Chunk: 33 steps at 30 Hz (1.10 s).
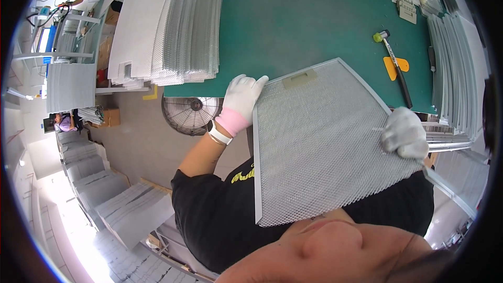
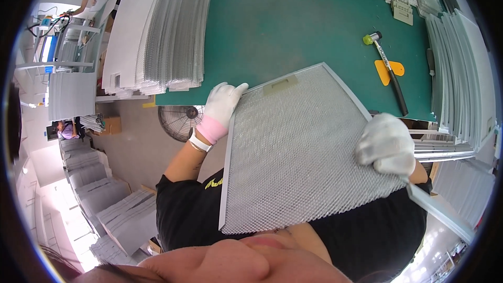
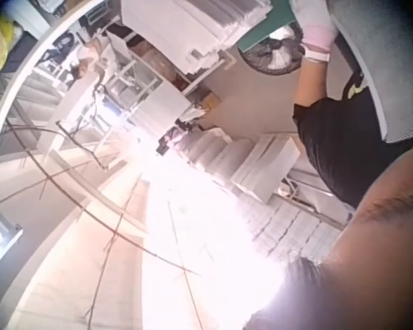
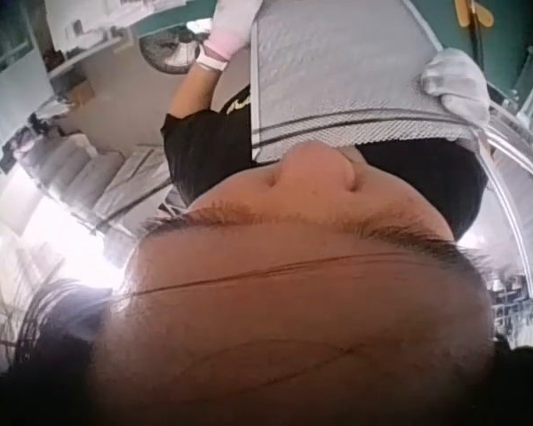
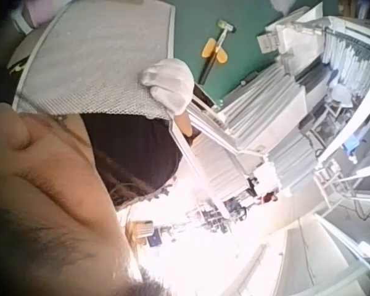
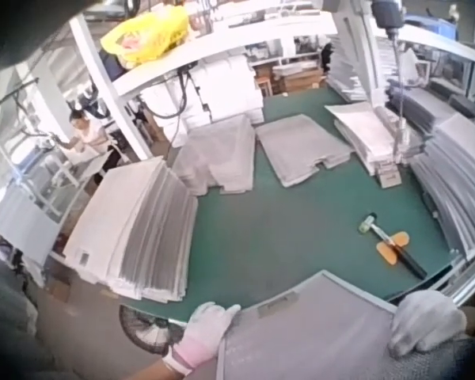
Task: Assembling metal mesh filters by attaching a frame using a mallet and an electric drill.
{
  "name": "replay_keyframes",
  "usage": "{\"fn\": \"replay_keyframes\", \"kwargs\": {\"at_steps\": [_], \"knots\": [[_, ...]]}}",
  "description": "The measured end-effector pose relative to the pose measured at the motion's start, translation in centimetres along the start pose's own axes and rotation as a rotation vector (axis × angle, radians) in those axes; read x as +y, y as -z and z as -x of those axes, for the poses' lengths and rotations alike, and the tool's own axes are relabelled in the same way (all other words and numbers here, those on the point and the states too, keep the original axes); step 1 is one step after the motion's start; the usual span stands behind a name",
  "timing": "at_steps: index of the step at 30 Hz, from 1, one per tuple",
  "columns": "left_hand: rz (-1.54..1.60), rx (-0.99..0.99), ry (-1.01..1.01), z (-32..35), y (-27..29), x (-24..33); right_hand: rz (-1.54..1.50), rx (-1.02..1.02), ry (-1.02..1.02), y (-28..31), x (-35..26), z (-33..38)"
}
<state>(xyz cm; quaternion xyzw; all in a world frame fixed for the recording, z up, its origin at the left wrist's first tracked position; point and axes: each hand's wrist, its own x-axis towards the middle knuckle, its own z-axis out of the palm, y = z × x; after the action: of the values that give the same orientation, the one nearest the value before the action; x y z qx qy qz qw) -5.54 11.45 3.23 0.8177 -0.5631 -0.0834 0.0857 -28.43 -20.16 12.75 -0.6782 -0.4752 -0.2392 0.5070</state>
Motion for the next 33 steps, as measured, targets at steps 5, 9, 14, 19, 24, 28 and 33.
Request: {"fn": "replay_keyframes", "kwargs": {"at_steps": [5,9,14,19,24,28,33], "knots": [[0.305,-0.035,-0.123,1.9,4.6,1.1,0.16,0.294,-0.107,-1.1,1.3,0.8],[0.907,0.271,-0.862,1.0,10.6,4.4,0.186,0.368,-0.195,-0.7,1.5,-0.8],[0.719,1.187,-0.49,-0.1,11.0,5.5,0.344,0.305,-0.289,0.5,3.6,-3.9],[0.714,1.351,-0.289,-2.6,11.6,3.0,0.649,0.825,-0.156,0.1,5.2,-8.3],[0.863,1.309,-0.123,-4.8,11.7,2.0,0.463,0.656,-0.591,3.4,3.9,-11.5],[0.809,1.247,0.066,-5.8,11.7,1.1,0.589,-0.052,-1.503,5.5,-0.9,-22.4],[0.832,1.159,0.028,-5.1,12.4,1.4,0.79,-0.317,-0.69,11.2,1.4,-16.7]]}}
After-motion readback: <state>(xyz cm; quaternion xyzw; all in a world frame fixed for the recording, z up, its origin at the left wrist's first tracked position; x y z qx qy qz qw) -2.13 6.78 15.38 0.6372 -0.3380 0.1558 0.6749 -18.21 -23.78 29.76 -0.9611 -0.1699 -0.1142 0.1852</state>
